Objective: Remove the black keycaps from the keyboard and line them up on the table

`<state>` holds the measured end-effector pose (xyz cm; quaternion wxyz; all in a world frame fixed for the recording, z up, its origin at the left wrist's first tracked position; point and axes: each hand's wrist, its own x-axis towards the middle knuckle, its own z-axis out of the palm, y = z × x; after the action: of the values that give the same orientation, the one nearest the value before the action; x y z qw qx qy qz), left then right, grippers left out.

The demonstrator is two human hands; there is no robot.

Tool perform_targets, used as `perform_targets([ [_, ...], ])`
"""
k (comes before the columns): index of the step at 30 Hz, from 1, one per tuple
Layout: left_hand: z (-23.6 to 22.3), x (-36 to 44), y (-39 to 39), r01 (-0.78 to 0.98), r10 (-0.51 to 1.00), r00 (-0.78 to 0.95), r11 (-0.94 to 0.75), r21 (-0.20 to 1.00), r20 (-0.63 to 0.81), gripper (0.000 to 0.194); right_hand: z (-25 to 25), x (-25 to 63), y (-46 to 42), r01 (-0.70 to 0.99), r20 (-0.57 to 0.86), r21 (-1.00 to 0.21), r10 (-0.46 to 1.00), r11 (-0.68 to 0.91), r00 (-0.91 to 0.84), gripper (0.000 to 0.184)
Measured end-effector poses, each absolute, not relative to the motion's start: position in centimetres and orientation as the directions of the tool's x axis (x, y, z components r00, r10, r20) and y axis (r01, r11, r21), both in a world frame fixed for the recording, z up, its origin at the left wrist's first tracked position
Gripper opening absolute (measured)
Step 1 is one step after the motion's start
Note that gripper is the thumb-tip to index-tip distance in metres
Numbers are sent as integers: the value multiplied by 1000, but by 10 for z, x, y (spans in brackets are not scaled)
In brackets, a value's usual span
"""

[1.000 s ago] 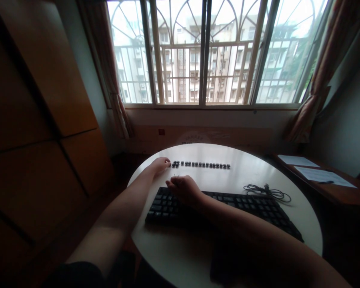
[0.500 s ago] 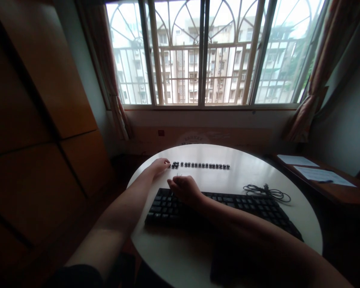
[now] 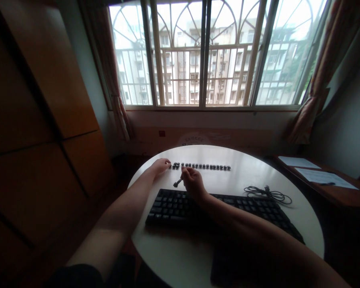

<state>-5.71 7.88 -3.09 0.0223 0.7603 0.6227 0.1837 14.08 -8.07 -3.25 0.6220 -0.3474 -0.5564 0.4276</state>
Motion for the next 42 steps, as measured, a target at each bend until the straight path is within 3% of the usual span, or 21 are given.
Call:
perform_targets([
  [6,-6,-43,66,915,862,198,-333,227,466,29,-33,140,-70,-239,317,-916,946,323,65,36],
  [13,22,-1,31,754,654,451,-643,133,607,31,-30,145,-66,-240,216,-940,967,244,137,28],
  [20,19,24,11,672,573,620,-740,15,536,24,-30,144,-67,-247,235,-930,958,271,165,22],
  [32,24,26,5,622,576,683,-781,54,450,26,-24,147,-70,-283,255,-905,937,318,237,20],
  [42,27,27,2,616,576,677,-784,77,459,24,-23,147,-74,-268,283,-901,930,342,236,20],
])
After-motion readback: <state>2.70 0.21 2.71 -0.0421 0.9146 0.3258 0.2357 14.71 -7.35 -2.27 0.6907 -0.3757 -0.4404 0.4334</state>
